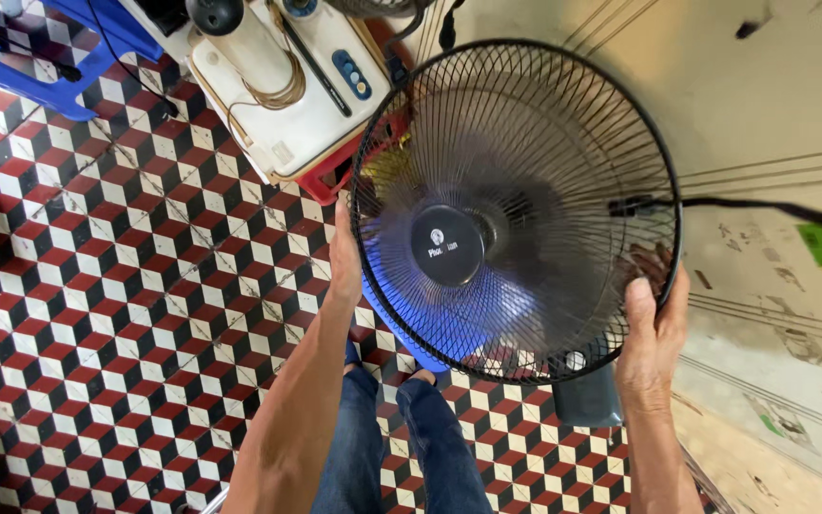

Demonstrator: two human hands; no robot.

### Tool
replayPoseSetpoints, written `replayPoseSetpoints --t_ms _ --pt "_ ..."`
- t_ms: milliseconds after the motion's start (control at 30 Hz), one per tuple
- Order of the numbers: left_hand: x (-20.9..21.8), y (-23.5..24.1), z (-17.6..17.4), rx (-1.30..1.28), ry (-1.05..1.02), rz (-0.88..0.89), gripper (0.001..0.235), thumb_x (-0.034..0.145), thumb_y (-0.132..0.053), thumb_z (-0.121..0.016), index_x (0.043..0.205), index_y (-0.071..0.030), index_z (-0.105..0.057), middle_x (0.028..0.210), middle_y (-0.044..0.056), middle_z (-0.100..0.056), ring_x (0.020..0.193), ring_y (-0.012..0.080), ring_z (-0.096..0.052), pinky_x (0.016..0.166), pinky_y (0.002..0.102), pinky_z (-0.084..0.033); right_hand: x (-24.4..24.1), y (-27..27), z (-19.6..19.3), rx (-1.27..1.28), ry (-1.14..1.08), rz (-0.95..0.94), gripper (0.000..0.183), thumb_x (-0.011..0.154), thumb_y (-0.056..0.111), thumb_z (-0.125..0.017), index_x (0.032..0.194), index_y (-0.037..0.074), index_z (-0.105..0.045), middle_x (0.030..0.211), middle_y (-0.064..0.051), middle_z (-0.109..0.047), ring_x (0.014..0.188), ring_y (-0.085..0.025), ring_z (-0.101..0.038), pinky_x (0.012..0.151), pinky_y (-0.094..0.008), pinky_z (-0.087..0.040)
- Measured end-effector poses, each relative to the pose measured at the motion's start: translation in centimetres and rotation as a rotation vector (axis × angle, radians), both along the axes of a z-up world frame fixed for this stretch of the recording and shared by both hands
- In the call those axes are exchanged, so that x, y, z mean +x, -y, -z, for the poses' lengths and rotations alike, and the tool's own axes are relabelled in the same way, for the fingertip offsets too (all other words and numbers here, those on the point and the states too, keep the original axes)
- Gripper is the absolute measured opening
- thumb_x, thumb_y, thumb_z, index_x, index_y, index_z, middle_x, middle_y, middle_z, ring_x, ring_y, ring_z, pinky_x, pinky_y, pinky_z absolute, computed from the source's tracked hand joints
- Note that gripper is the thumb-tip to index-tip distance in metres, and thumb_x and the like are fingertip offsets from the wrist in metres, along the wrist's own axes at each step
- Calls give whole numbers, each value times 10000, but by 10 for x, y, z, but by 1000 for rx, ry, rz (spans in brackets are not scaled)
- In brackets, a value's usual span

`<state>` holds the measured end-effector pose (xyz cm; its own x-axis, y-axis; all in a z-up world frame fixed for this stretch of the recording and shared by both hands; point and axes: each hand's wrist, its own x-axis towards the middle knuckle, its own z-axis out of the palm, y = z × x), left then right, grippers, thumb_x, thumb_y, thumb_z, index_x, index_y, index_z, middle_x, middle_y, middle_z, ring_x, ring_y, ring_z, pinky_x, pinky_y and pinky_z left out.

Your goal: The person retrieves a small electrical component and uses a utility knife and pliers to strip and trim its wires. The person then wipes the component with a cloth and places it on the workbench.

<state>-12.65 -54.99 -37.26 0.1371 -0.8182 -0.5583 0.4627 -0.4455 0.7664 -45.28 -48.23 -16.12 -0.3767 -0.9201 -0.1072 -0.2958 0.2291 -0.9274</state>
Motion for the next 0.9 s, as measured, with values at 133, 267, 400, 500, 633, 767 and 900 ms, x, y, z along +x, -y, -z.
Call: replayPoseSetpoints --t_ms 133,267,400,500,633,767,900 --pt "-2 -27 -13 -122 118 4 809 1031 -614 -373 1526 25 -356 1563 87 -434 1434 198 -412 1191 318 -278 -7 -9 -6 113 25 46 670 1032 388 -559 1569 36 -369 1500 -92 -503 1378 -196 -468 1154 -334 -359" --pt "4 -46 -27 107 100 59 771 1045 -590 -308 1496 18 -458 1499 138 -529 1386 241 -473 1184 339 -286 -8 -17 4 129 165 99 697 1019 439 -567 1558 37 -380 1487 -121 -501 1360 -225 -474 1165 -351 -366" --pt "5 -68 -45 -2 164 164 811 1027 -616 -334 1503 23 -486 1499 184 -541 1380 279 -479 1170 354 -320 -18 -28 14 133 102 141 747 1038 535 -508 1575 43 -339 1555 -148 -444 1414 -256 -456 1188 -367 -355" --pt "2 -88 -55 10 336 197 815 1032 -632 -340 1522 12 -436 1555 169 -477 1443 268 -420 1194 337 -285 -24 -47 15 118 253 268 813 1023 624 -435 1591 63 -280 1587 -165 -409 1448 -274 -432 1207 -389 -323" --pt "17 -137 -67 219 321 131 795 975 -594 -453 1518 -14 -417 1579 161 -450 1465 267 -406 1189 342 -293 -21 -77 15 217 553 261 881 946 665 -392 1596 82 -273 1592 -150 -389 1428 -293 -391 1167 -441 -281" --pt "44 -194 -87 304 263 123 656 977 -460 -632 1421 22 -607 1176 168 -644 1014 220 -589 876 342 -493 -27 -90 16 211 442 351 842 989 622 -411 1583 35 -302 1576 -177 -419 1416 -306 -424 1179 -440 -294" --pt "80 -234 -108 420 179 40 516 919 -326 -669 1370 -84 -609 974 28 -701 800 113 -606 647 270 -466 -20 -122 6 29 266 347 741 1085 520 -436 1567 -35 -341 1539 -259 -484 1360 -338 -530 1167 -424 -377"
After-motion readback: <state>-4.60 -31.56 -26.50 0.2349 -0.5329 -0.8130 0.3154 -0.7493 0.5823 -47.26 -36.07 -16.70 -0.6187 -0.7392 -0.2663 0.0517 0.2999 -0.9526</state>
